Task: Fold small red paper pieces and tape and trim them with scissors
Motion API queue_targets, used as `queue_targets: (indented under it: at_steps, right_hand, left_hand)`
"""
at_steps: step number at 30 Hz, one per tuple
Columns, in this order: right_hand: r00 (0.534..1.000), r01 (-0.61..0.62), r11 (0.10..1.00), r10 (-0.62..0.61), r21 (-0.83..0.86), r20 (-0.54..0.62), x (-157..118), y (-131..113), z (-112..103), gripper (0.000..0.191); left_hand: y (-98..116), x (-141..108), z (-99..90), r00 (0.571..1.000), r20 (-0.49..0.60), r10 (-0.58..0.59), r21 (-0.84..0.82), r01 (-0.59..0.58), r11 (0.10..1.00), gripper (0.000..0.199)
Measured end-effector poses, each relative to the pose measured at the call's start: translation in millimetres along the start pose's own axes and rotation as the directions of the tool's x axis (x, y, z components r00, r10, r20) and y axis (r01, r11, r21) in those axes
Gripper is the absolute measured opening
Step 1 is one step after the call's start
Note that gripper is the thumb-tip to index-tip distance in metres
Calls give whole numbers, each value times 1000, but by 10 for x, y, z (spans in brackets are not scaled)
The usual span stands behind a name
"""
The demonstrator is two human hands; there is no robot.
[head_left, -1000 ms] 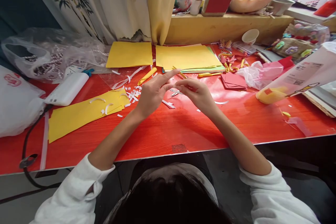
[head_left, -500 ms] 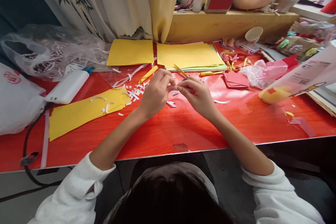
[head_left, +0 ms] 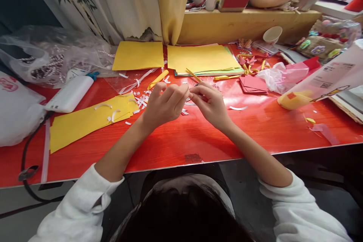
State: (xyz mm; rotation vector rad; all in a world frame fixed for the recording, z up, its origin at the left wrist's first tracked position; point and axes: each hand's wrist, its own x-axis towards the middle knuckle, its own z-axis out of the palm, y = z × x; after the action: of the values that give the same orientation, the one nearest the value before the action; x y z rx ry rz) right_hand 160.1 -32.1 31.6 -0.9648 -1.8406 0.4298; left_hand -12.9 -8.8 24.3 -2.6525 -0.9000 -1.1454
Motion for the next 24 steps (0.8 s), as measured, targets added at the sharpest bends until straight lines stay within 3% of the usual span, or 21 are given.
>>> queue_targets:
  at_steps: [5,6,10,13,16,19,21,24]
  right_hand:
    - [983,-123,991,114,-57,-142,78,271,-157,18]
    - [971,-144,988,129,-62,-199,95,325,-203,18]
    - [946,-97,987,52,-125,-318,123,402,-300,19]
    - [970,-88,984,49,-153,-238,110,416,-279,21]
    - [989,-134,971,118,-196,-90,94,489,-253,39]
    - [984,-178,953,180,-244,-17,89,564,-246,49]
    - [983,-177,948,184,-263,0,87,568,-237,44]
    - [987,-138,960,155,-242,52,80,507,-205,39]
  left_hand:
    - [194,-3,-59,957,-176,231,47,-226,973,19]
    - [213,9,-66,961,-193,198,53,-191,980,19]
    - [131,107,-70,975,-176,-134,-37,129,991,14]
    - [20,161,-66,934,-36,-354,-294,329,898,11]
    - [-38,158,-57,903,134,-408,-472,420,775,10]
    - [-70,130,-39,886,244,-394,-509,463,726,16]
    - [-94,117,-28,865,303,-401,-487,502,715,23]
    - [-129,114,-19,836,367,-409,-442,543,714,15]
